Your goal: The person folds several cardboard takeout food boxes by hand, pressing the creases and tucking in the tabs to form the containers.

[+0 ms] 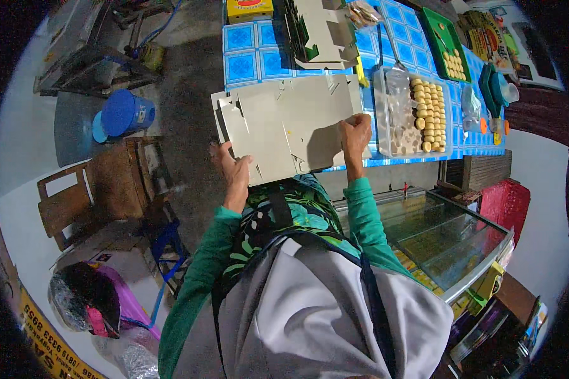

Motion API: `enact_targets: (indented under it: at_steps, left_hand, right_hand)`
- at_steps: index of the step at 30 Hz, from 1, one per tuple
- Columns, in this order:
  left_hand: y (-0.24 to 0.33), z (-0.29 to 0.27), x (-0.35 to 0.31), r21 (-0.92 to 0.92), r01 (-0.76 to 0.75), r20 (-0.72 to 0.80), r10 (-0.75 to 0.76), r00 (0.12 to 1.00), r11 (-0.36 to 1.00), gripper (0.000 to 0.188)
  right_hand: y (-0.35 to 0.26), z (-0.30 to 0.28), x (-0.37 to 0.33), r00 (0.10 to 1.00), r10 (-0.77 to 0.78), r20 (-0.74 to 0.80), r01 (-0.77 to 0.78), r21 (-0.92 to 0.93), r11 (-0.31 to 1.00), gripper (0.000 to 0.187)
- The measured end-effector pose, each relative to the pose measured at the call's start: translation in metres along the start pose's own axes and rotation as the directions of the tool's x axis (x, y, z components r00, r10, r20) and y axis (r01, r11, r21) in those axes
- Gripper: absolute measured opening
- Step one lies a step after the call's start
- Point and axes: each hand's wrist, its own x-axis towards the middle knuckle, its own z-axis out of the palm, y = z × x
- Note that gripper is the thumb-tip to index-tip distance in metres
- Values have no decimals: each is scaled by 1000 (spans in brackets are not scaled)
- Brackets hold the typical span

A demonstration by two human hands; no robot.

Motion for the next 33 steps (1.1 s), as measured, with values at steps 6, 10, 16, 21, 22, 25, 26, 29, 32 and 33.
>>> enact_targets:
  at_steps: [6,10,16,21,22,25,26,29,32,33]
  left_hand:
    - [24,14,-15,419,-312,42,325,945,852,50]
    - [24,22,4,215,-327,-69,349,935,920,38]
    - [-20,10,49,182,-182,-90,200,976,966,14]
    - [-22,9,43,403,-249,-69,300,951,881,21]
    - [-23,9,44,402,-246,-71,298,952,882,21]
    - [-18,11,37,424,-283,-86,349,933,860,22]
    - [-15,15,34,450,-339,-61,407,912,826,25]
    - [17,16,31,412,-320,0,351,936,853,28]
    - [3,4,41,297,-223,29,224,974,929,25]
    - [2,5,42,232,-217,48,211,976,948,22]
  right_hand:
    - [-16,-20,-1,999,31,-6,-29,248,968,35]
    - [4,-16,22,978,51,204,-73,102,992,28]
    - [0,3,32,930,-261,259,328,-262,908,25]
    - [-14,28,-1,854,-454,253,519,-378,766,15]
    - [-20,34,-7,843,-477,249,528,-547,649,15]
    - [-25,43,-12,795,-535,286,568,-660,491,19]
    - [-24,45,-14,770,-559,307,577,-708,406,21]
    - [-25,39,-9,748,-526,405,644,-633,429,28]
    - [-27,23,-10,738,-521,430,675,-447,587,32]
    - [-24,21,-12,786,-467,405,603,-341,721,35]
